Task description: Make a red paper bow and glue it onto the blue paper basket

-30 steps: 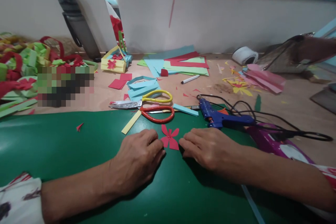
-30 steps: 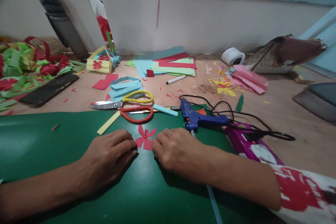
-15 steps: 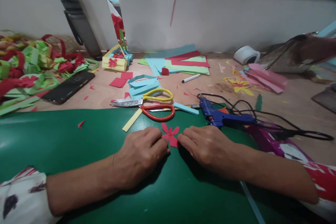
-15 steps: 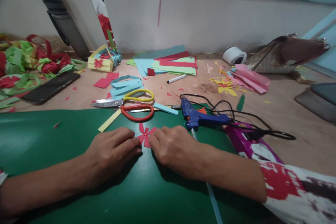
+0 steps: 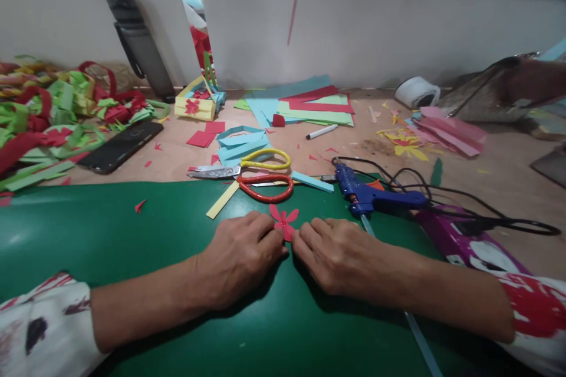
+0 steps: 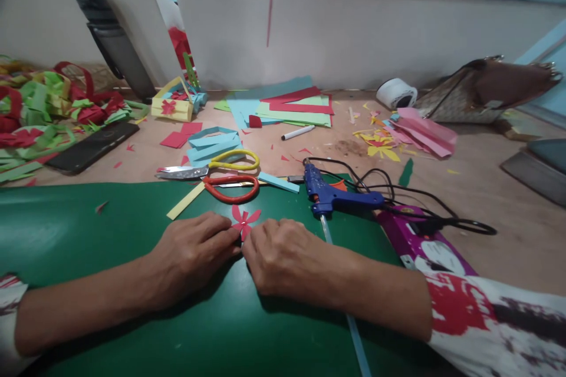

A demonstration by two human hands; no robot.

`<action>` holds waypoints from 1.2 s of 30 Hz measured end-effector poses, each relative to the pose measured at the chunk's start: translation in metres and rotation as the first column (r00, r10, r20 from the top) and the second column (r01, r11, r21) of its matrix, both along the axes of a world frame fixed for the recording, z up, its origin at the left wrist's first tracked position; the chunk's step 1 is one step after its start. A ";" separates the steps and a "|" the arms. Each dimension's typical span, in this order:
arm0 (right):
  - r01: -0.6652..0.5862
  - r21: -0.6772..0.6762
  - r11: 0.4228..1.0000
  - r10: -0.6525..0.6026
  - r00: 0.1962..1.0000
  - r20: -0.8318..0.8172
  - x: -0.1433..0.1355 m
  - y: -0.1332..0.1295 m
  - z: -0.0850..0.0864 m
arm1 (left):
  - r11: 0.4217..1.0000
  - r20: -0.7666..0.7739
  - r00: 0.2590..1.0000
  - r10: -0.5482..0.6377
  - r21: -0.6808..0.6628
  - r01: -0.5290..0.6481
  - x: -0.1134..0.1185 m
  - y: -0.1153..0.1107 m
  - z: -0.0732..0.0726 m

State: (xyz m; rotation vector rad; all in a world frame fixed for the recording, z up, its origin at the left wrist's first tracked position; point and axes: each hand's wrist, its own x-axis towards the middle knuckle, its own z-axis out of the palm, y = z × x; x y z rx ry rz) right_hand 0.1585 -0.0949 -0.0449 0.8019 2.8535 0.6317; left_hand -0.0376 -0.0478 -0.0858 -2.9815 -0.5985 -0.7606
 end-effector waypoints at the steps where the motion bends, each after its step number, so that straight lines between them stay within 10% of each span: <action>1: 0.018 -0.013 1.000 -0.019 0.999 -0.026 0.000 0.001 0.000 | 1.000 0.002 1.000 -0.001 0.009 0.001 0.000 0.000 0.001; 13: 0.138 -0.210 0.968 -0.216 0.884 -0.414 0.006 0.004 -0.009 | 0.996 0.017 0.998 -0.061 0.067 0.060 0.004 -0.001 0.002; 23: 0.189 -0.708 0.680 -0.661 0.576 -0.481 0.006 0.005 -0.016 | 0.997 0.081 0.995 -0.060 0.043 0.057 0.000 -0.004 -0.003; 36: 0.171 -0.686 0.707 -0.617 0.623 -0.480 0.004 0.004 -0.022 | 0.999 0.030 0.998 -0.046 0.005 0.046 -0.007 -0.017 0.006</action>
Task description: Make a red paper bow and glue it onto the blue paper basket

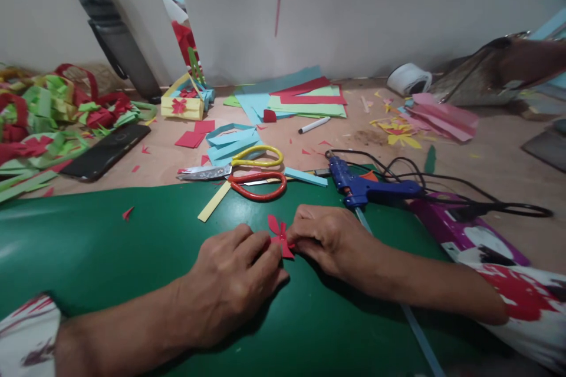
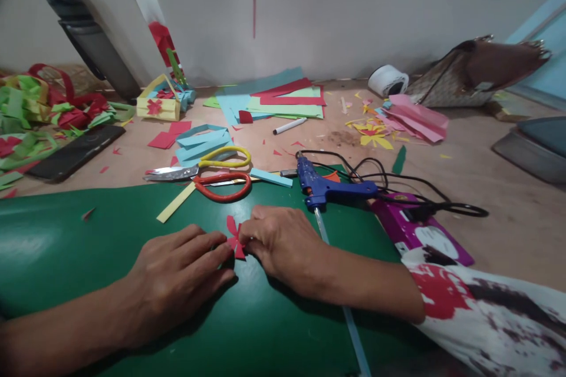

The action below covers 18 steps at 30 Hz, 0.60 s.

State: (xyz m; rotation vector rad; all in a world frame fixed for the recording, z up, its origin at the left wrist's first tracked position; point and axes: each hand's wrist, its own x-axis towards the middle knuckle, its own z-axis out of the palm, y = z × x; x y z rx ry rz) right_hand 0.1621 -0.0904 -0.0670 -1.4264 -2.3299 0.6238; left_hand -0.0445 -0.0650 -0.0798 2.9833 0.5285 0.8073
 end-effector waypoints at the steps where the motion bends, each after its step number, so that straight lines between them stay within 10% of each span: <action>1: 0.011 -0.021 1.000 -0.011 1.000 0.006 0.000 0.000 0.001 | 1.000 -0.008 1.000 -0.002 -0.016 0.002 -0.001 -0.002 0.002; 18: 0.097 -0.237 0.967 -0.093 0.995 0.027 -0.006 0.005 0.017 | 0.980 -0.197 0.980 -0.032 -0.198 -0.008 0.001 -0.003 0.004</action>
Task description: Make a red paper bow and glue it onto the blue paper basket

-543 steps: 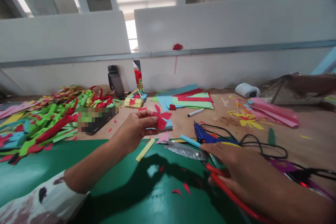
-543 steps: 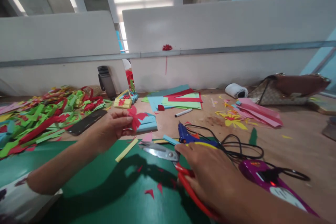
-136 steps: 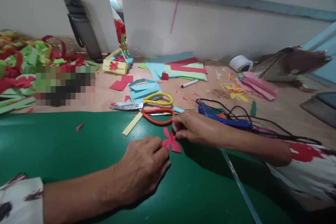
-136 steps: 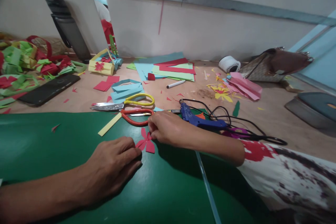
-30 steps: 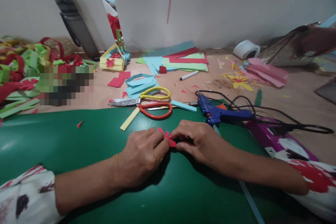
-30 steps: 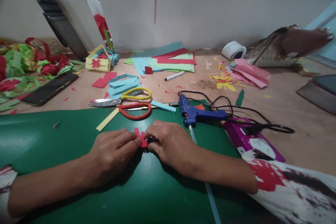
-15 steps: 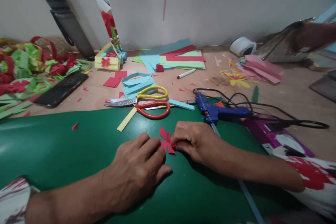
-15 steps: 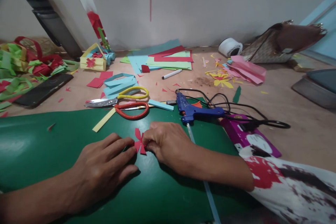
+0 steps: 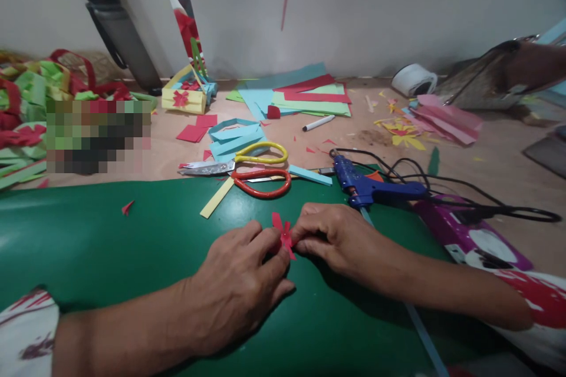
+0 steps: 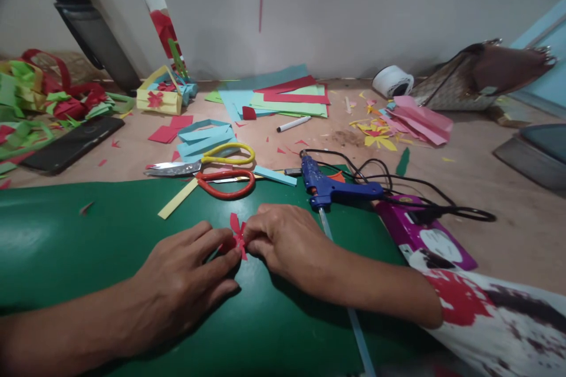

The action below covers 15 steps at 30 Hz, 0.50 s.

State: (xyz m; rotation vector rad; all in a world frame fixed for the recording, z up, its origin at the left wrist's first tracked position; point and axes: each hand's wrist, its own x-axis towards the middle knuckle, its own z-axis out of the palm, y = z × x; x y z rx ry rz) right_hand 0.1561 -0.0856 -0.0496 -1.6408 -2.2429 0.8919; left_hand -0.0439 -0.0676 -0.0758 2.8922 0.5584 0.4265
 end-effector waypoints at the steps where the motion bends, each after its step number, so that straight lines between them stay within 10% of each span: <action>1: 0.007 -0.001 1.000 -0.007 1.000 -0.012 0.000 0.000 0.000 | 1.000 -0.003 1.000 0.005 -0.004 -0.005 0.000 0.000 0.000; 15: 0.014 -0.005 1.000 -0.015 0.998 -0.060 0.001 -0.005 -0.001 | 1.000 0.018 1.000 0.014 -0.011 -0.014 0.000 -0.001 -0.002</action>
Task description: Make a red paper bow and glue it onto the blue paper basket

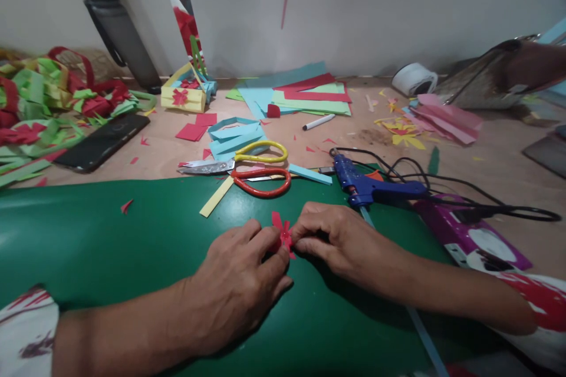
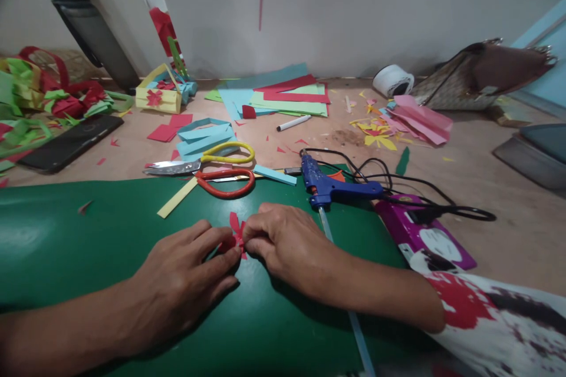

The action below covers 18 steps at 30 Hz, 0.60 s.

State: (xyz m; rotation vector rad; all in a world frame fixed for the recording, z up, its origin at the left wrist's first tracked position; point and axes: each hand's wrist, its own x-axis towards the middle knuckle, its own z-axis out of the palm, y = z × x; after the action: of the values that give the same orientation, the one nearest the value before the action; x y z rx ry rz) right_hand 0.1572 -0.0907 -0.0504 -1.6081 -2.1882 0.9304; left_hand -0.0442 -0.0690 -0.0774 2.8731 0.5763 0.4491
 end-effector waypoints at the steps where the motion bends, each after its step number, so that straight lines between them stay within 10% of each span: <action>1: 0.002 -0.001 1.000 -0.002 1.000 0.002 -0.001 0.000 0.001 | 1.000 -0.001 1.000 0.002 -0.002 -0.002 0.000 0.000 0.000; 18: 0.008 -0.024 1.000 -0.002 0.973 0.232 -0.015 0.008 0.013 | 0.999 0.019 0.999 0.028 -0.029 -0.027 -0.001 -0.002 0.000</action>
State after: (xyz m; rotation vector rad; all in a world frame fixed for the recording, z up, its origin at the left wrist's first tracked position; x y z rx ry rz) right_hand 0.1424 -0.0830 -0.0377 -1.8151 -2.3299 0.8068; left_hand -0.0451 -0.0712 -0.0771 2.8336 0.6152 0.4678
